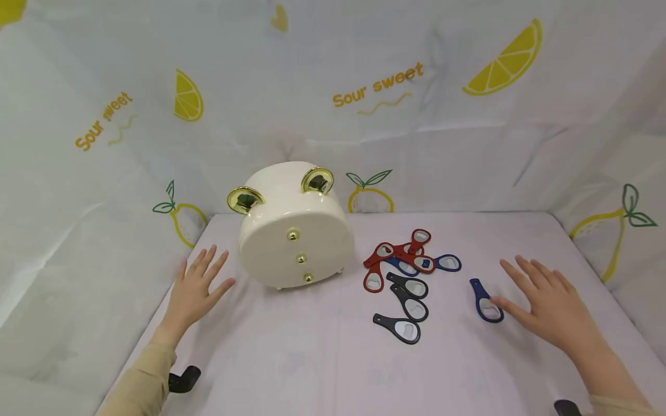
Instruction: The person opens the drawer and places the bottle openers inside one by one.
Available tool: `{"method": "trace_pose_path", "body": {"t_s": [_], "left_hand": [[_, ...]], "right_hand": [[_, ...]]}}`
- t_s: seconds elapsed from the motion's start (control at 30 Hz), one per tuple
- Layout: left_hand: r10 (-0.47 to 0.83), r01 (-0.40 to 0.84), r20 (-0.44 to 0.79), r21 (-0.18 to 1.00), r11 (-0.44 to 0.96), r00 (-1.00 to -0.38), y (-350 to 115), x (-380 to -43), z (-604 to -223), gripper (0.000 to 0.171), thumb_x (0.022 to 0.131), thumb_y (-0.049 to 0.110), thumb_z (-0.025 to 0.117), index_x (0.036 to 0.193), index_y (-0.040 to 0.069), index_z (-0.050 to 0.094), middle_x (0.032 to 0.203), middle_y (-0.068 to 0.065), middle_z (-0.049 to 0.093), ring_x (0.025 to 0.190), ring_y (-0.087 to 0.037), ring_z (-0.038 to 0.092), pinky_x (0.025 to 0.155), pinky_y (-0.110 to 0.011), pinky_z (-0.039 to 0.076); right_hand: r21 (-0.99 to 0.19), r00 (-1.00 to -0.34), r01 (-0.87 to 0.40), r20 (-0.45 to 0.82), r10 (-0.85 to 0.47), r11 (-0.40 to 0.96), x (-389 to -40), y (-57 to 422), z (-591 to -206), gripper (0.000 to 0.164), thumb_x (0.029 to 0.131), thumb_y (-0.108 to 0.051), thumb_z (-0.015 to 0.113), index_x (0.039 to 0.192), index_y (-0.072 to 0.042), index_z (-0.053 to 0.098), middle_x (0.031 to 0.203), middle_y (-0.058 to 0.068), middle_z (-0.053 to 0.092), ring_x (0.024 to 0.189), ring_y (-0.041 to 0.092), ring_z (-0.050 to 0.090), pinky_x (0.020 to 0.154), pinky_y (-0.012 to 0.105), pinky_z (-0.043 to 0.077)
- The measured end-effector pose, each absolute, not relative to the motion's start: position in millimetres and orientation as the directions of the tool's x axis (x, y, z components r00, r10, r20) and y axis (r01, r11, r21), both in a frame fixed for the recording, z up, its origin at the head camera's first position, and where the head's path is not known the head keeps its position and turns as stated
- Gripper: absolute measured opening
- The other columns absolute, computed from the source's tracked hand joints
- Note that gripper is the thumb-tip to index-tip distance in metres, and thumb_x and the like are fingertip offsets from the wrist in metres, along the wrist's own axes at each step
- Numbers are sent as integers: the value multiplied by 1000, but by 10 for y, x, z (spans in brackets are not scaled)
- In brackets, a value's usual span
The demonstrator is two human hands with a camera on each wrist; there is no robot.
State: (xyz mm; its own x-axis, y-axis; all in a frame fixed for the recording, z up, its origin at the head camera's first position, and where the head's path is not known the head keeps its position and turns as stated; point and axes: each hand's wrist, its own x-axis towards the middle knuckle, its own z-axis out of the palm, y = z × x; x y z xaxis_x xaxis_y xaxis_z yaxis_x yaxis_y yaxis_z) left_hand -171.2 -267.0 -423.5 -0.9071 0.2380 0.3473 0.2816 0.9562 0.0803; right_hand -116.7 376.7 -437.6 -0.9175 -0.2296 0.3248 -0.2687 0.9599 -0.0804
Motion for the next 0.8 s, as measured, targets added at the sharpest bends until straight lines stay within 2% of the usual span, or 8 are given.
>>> {"method": "trace_pose_path", "body": {"t_s": [0.13,0.27,0.37,0.53,0.7,0.8], "left_hand": [[257,312,417,70,947,-872,-2645,-1718,-4169,64,85,49,59,141,21,43,146,-14,39,135,-35,34,109,-60,17],[279,353,500,57,934,-819,-2626,-1728,-4111,61,82,42,64,136,18,49,140,-15,47,130,-36,41,108,-61,21],[297,390,560,50,920,-774,-2616,-1740,-4066,56,87,49,55,133,17,52,137,-16,50,127,-36,44,107,-61,22],[324,456,622,60,888,-713,-2587,-1786,-3954,64,93,62,31,132,17,53,137,-16,50,127,-37,44,106,-62,23],[347,513,633,93,853,-692,-2550,-1860,-3820,59,94,60,31,132,21,53,140,-17,46,129,-38,42,109,-60,21],[343,533,632,132,836,-695,-2514,-1909,-3752,59,93,61,29,132,23,53,142,-17,43,131,-38,38,110,-61,17]], "right_hand": [[-99,-909,-288,340,-239,953,-1175,3735,-4298,80,83,-43,65,148,-18,26,140,29,38,124,49,34,112,58,11],[-110,-923,-268,315,-222,957,-1176,3682,-4228,78,82,-44,65,147,-18,29,135,30,42,113,50,40,95,64,26],[-115,-928,-261,303,-216,958,-1174,3633,-4178,77,81,-44,66,145,-17,33,131,30,46,110,50,42,89,63,30],[-120,-918,-278,324,-227,953,-1168,3519,-4078,72,80,-43,68,140,-14,42,122,28,54,105,46,46,86,60,35],[-125,-893,-314,377,-248,941,-1176,3399,-3991,66,79,-40,70,135,-13,48,117,25,58,102,43,49,84,55,37],[-117,-845,-372,452,-284,921,-1201,3337,-3951,62,77,-34,73,130,-11,52,112,23,62,98,42,53,83,52,38]]}}
